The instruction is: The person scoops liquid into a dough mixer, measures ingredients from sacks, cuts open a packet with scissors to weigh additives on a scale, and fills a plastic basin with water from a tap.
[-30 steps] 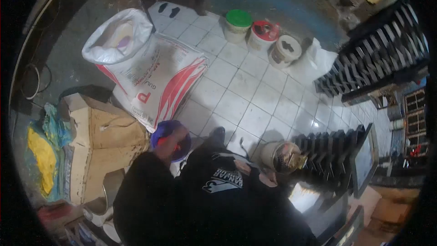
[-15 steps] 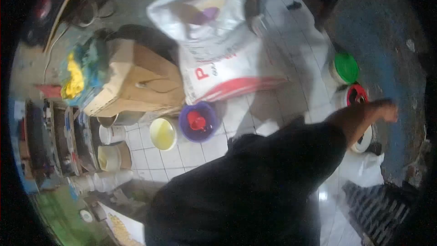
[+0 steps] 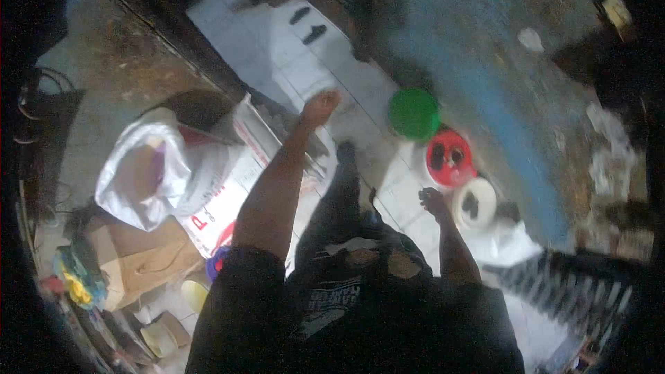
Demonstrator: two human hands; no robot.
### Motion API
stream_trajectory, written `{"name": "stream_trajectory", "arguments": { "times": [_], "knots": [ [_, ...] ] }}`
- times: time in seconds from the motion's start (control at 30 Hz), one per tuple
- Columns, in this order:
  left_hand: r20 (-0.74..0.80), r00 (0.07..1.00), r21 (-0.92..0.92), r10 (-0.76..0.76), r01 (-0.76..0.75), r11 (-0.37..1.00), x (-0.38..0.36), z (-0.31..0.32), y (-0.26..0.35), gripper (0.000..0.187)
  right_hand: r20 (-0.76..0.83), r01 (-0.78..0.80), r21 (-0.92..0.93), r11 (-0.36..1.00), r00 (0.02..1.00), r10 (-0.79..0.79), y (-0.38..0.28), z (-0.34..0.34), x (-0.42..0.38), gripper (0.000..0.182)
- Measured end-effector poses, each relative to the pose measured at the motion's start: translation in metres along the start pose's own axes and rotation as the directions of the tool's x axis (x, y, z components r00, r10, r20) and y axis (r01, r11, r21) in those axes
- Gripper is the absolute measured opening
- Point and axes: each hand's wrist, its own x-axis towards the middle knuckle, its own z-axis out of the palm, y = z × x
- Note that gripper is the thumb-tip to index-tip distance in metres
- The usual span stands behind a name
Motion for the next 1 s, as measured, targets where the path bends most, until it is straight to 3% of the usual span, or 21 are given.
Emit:
{"name": "stream_trajectory", "arguments": {
  "times": [0.03, 0.07, 0.13, 0.17, 0.2, 0.23, 0.27, 0.3, 0.33, 0.37, 0.4, 0.47, 0.5, 0.53, 0.6, 0.7, 0.77, 0.8, 0.87, 0.93, 1.0],
  "knots": [
    [-0.005, 1.000, 0.050, 0.026, -0.026, 0.998, 0.004, 0.014, -0.079, 0.052, 0.089, 0.039, 0.181, 0.983, 0.995, -0.055, -0.025, 0.019, 0.024, 0.025],
    [0.016, 0.998, -0.368, 0.059, -0.049, 0.929, -0.015, 0.024, -0.144, 0.048, 0.169, 0.053, 0.362, 0.931, 0.978, -0.121, -0.046, 0.036, 0.043, 0.025],
    [0.059, 0.991, -0.975, 0.123, 0.031, 0.218, -0.052, 0.037, -0.259, 0.042, 0.465, -0.047, 0.445, 0.894, 0.865, -0.186, -0.028, 0.006, 0.144, 0.031],
    [0.007, 0.999, -0.722, 0.041, -0.023, 0.692, -0.052, 0.023, -0.255, 0.035, 0.339, 0.080, 0.211, 0.974, 0.929, -0.150, -0.066, 0.029, 0.149, 0.029],
    [-0.086, 0.996, -0.259, -0.015, -0.008, 0.966, -0.060, 0.016, -0.246, 0.029, 0.196, 0.172, -0.051, 0.984, 0.968, -0.159, -0.098, 0.045, 0.142, 0.028],
    [0.157, 0.878, -0.752, -0.451, 0.402, 0.522, -0.082, 0.026, -0.308, 0.037, 0.452, -0.008, 0.368, 0.930, 0.875, -0.172, -0.086, 0.021, 0.180, 0.033],
    [0.068, 0.890, -0.533, -0.450, 0.413, 0.738, -0.095, 0.029, -0.318, 0.040, 0.191, -0.041, 0.184, 0.982, 0.982, 0.005, -0.095, 0.016, 0.186, 0.041],
    [0.317, 0.590, -0.543, -0.742, 0.755, 0.368, -0.092, -0.002, -0.287, 0.022, -0.088, 0.223, 0.103, 0.969, 0.973, -0.215, -0.047, -0.028, 0.239, 0.046],
    [0.239, 0.728, -0.562, -0.642, 0.643, 0.520, -0.104, 0.003, -0.297, 0.024, 0.384, 0.020, 0.615, 0.789, 0.866, -0.321, -0.082, -0.015, 0.237, 0.045],
    [0.152, 0.840, -0.570, -0.520, 0.504, 0.648, -0.114, 0.007, -0.307, 0.031, 0.762, -0.519, 0.634, 0.574, 0.546, -0.348, -0.123, 0.003, 0.230, 0.044],
    [0.282, 0.756, -0.728, -0.590, 0.569, 0.382, -0.124, -0.013, -0.268, 0.031, 0.696, -0.473, 0.684, 0.555, 0.650, -0.304, -0.137, -0.003, 0.232, 0.044],
    [0.326, 0.513, -0.747, -0.794, 0.655, 0.116, -0.101, -0.043, -0.220, 0.032, 0.155, 0.010, 0.639, 0.769, 0.978, -0.141, -0.168, -0.016, 0.263, 0.043],
    [0.112, 0.684, -0.827, -0.721, 0.467, 0.314, -0.103, -0.035, -0.227, 0.033, -0.025, 0.093, 0.536, 0.839, 0.995, -0.094, -0.191, -0.018, 0.283, 0.043],
    [0.105, 0.853, -0.903, -0.511, 0.296, 0.310, -0.102, -0.040, -0.243, 0.038, -0.092, 0.133, 0.490, 0.861, 0.991, -0.100, -0.213, -0.018, 0.304, 0.043],
    [-0.030, 0.892, -0.878, -0.452, 0.192, 0.438, -0.065, -0.047, -0.251, 0.050, -0.210, 0.191, 0.443, 0.876, 0.972, -0.106, -0.270, -0.011, 0.354, 0.043],
    [-0.115, 0.803, -0.953, -0.585, 0.076, 0.293, -0.005, -0.068, -0.237, 0.052, -0.304, 0.252, 0.338, 0.907, 0.941, -0.149, -0.348, 0.003, 0.438, 0.042],
    [-0.305, 0.787, -0.758, -0.536, 0.140, 0.637, 0.043, -0.080, -0.227, 0.055, -0.318, 0.255, 0.282, 0.925, 0.934, -0.160, -0.393, 0.017, 0.492, 0.042],
    [-0.441, 0.771, -0.774, -0.459, -0.067, 0.629, 0.059, -0.075, -0.225, 0.054, -0.316, 0.247, 0.245, 0.938, 0.935, -0.163, -0.412, 0.023, 0.516, 0.042],
    [-0.538, 0.766, -0.596, -0.353, -0.048, 0.802, 0.100, -0.093, -0.193, 0.048, -0.291, 0.229, 0.160, 0.960, 0.940, -0.176, -0.439, 0.035, 0.562, 0.042],
    [-0.331, 0.547, -0.886, -0.769, 0.100, 0.453, 0.110, -0.064, -0.203, 0.040, -0.214, 0.181, 0.064, 0.981, 0.963, -0.164, -0.447, 0.046, 0.591, 0.041],
    [-0.442, 0.666, -0.554, -0.601, 0.324, 0.767, 0.102, -0.023, -0.228, 0.037, -0.090, 0.129, -0.061, 0.990, 0.987, -0.134, -0.444, 0.057, 0.617, 0.041]
  ]
}}
